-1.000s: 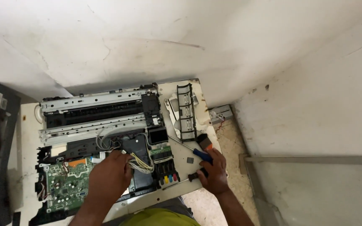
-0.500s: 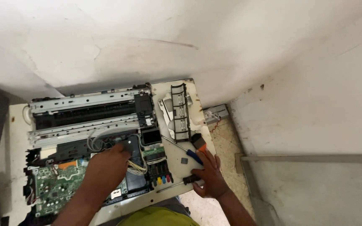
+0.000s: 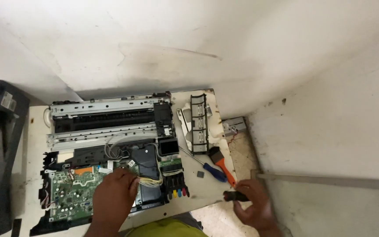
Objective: Disassembling a printer by unscrewing the main circuit board and disconnecting internal wiring.
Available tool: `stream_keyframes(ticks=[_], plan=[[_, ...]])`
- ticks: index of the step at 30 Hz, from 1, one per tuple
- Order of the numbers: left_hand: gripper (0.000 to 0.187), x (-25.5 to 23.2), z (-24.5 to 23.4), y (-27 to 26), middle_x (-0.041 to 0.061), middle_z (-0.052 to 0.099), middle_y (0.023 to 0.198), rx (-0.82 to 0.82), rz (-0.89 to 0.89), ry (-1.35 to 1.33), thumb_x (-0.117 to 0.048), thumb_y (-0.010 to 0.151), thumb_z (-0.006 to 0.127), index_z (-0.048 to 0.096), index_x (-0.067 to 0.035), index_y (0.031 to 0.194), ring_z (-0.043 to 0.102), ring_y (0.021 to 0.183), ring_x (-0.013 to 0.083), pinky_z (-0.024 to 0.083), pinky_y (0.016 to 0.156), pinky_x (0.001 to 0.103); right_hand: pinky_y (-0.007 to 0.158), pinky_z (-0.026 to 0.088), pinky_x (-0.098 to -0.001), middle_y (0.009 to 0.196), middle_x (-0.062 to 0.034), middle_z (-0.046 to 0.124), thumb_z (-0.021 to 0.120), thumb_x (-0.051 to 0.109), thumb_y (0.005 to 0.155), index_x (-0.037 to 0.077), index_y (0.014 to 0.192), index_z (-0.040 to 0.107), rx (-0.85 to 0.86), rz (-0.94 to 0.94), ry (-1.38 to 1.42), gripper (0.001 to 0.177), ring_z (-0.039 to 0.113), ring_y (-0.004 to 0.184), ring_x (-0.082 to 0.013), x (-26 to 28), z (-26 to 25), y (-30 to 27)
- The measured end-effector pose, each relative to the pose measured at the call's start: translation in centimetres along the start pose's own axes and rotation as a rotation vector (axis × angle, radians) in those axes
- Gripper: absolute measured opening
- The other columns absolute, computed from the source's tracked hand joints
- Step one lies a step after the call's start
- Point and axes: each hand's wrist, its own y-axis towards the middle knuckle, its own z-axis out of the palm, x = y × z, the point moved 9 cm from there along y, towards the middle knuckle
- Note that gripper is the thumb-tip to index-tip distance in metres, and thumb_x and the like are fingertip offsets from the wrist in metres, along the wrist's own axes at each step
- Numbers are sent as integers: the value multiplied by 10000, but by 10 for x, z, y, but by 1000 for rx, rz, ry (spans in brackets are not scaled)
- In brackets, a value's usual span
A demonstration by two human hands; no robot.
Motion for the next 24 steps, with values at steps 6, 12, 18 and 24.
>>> stream_keyframes(ticks=[6, 12, 18, 24], plan=[[386, 4, -4, 3, 7, 754, 1048, 59, -58, -46, -449, 973, 652, 692, -242, 1296, 715, 928, 275, 607, 734, 460, 676, 627, -270, 981, -65, 781, 771, 101, 721, 137, 1124, 616, 339, 343, 133, 433, 734, 758, -145, 58, 11, 78], [650, 10, 1, 2, 5, 729, 1181, 160, -103, -143, -486, 982, 641, 454, -260, 1562, 710, 983, 291, 632, 866, 516, 797, 589, -352, 1179, -67, 751, 745, 127, 797, 128, 1163, 704, 469, 33, 100, 368, 744, 1039, -240, 150, 46, 137], [583, 7, -9, 7, 8, 786, 835, 79, 13, -139, -390, 975, 685, 515, -253, 1516, 715, 649, 234, 594, 636, 434, 689, 497, -337, 951, -21, 727, 694, 375, 854, 192, 1191, 687, 378, 409, -14, 384, 613, 783, -177, 169, 67, 155], [517, -1, -17, 19, 43, 786, 885, 40, 254, -104, -298, 965, 695, 577, -197, 1458, 730, 646, 277, 588, 569, 485, 631, 503, -365, 829, -26, 679, 717, 350, 894, 150, 1166, 642, 256, 180, -131, 346, 643, 724, -187, 202, 91, 174]])
